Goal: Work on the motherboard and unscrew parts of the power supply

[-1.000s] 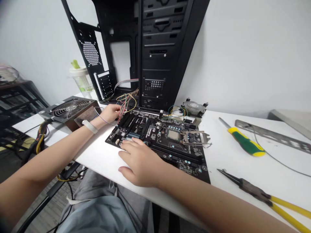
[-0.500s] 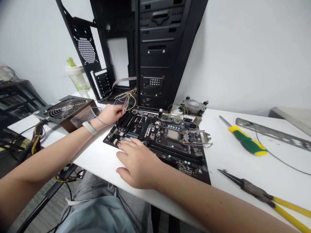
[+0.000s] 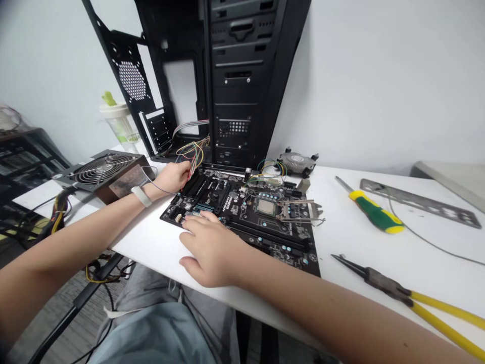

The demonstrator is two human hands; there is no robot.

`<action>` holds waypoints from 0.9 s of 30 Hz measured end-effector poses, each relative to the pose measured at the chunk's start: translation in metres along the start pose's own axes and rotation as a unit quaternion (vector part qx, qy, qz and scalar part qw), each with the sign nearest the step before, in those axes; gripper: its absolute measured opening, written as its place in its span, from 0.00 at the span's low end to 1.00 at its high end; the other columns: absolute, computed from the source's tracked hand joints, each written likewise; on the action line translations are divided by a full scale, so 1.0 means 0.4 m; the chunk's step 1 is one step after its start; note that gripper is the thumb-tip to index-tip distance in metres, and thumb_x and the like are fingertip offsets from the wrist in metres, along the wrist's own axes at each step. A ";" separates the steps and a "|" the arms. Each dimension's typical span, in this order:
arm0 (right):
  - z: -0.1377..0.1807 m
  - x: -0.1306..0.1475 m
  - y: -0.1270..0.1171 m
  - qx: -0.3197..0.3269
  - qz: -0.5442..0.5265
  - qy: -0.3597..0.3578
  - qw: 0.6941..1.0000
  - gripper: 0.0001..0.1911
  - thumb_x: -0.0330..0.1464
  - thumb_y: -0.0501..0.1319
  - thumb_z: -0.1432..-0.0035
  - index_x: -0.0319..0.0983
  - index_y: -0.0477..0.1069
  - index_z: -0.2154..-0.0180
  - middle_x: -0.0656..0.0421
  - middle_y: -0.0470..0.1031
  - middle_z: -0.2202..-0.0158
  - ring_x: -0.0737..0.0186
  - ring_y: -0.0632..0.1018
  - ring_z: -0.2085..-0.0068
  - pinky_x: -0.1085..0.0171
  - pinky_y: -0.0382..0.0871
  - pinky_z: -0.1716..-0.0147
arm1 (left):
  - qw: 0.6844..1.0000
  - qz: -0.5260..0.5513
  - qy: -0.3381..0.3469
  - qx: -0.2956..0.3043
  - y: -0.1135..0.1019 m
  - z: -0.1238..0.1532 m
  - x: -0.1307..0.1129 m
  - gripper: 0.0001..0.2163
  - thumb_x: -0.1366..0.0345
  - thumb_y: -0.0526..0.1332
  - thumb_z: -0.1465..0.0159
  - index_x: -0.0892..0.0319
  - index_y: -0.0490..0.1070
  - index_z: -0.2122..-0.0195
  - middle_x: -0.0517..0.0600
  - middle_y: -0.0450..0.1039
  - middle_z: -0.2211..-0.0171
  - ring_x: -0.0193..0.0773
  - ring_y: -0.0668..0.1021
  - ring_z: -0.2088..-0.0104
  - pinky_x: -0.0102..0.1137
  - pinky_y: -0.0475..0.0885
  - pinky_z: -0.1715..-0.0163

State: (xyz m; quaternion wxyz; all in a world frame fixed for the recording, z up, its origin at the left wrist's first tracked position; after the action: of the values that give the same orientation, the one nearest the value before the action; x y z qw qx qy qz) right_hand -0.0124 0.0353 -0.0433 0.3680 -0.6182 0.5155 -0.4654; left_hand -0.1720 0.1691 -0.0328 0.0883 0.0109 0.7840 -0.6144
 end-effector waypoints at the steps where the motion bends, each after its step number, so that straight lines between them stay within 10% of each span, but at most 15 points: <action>1: -0.001 0.000 0.001 0.006 0.001 0.002 1.000 0.17 0.38 0.57 0.36 0.31 0.74 0.57 0.42 0.73 0.49 0.44 0.73 0.44 0.44 0.60 0.39 | 1.000 -0.005 -0.005 0.001 -0.001 0.001 0.001 0.15 0.55 0.61 0.32 0.62 0.72 0.52 0.51 0.75 0.56 0.36 0.79 0.57 0.37 0.78 0.53; 27: 0.000 -0.004 0.001 0.007 0.010 0.004 1.000 0.19 0.40 0.59 0.37 0.31 0.75 0.54 0.43 0.73 0.47 0.50 0.73 0.45 0.49 0.62 0.39 | 0.996 0.046 -0.074 -0.001 -0.022 0.003 0.036 0.16 0.54 0.61 0.32 0.63 0.72 0.53 0.51 0.76 0.57 0.36 0.79 0.57 0.38 0.78 0.54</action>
State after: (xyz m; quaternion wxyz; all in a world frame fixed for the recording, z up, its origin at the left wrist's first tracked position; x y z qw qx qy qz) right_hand -0.0126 0.0370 -0.0439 0.3750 -0.6086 0.5199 -0.4676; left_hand -0.1872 0.1646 -0.0267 0.1742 0.0010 0.7747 -0.6079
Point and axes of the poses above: each hand's wrist, its own z-axis away from the middle knuckle, its own y-axis out of the palm, x = y × z, the point moved 10 cm from there along -z, towards the middle knuckle
